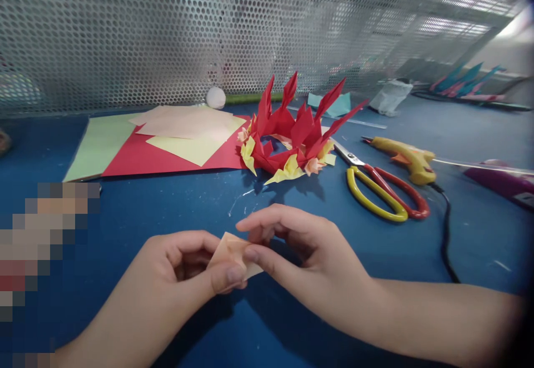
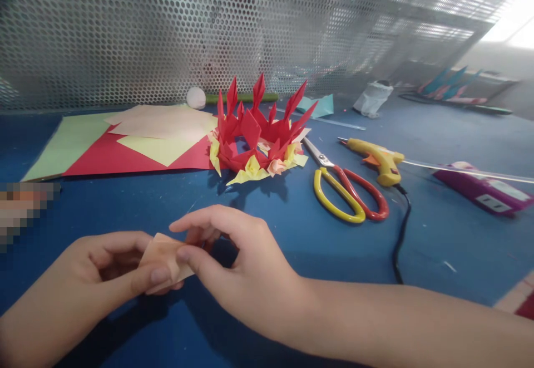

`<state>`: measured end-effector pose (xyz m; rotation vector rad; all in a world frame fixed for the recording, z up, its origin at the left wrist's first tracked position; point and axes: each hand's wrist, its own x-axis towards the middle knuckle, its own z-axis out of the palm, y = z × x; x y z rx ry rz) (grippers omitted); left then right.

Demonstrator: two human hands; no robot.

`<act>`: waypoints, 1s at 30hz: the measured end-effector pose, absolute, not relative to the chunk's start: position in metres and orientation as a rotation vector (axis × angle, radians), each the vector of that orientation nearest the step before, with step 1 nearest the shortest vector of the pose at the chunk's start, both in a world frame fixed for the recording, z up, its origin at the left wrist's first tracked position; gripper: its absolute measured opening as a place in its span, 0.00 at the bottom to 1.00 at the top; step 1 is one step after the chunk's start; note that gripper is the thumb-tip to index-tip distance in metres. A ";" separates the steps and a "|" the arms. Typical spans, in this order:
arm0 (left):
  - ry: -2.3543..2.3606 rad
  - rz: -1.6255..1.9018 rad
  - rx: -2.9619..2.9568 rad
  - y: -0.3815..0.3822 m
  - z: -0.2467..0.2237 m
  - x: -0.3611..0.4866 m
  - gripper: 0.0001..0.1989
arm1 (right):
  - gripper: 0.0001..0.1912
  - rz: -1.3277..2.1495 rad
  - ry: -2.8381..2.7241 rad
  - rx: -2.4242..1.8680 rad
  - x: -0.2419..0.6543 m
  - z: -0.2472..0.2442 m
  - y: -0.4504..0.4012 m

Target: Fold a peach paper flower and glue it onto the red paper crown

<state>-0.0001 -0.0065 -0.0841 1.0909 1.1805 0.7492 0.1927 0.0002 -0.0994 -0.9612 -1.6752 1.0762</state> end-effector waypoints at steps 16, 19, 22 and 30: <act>1.206 0.677 1.013 -0.008 -0.083 -0.001 0.08 | 0.03 0.803 -1.893 -0.750 0.198 -0.091 -0.003; 1.237 0.682 1.014 -0.010 -0.083 0.000 0.09 | 0.03 0.794 -1.913 -0.756 0.199 -0.091 -0.004; 1.143 0.649 1.114 -0.011 -0.083 0.000 0.13 | 0.04 0.801 -1.916 -0.792 0.199 -0.092 -0.005; 1.229 0.740 1.195 -0.011 -0.082 0.000 0.12 | 0.12 1.151 -1.703 -0.852 0.199 -0.093 -0.010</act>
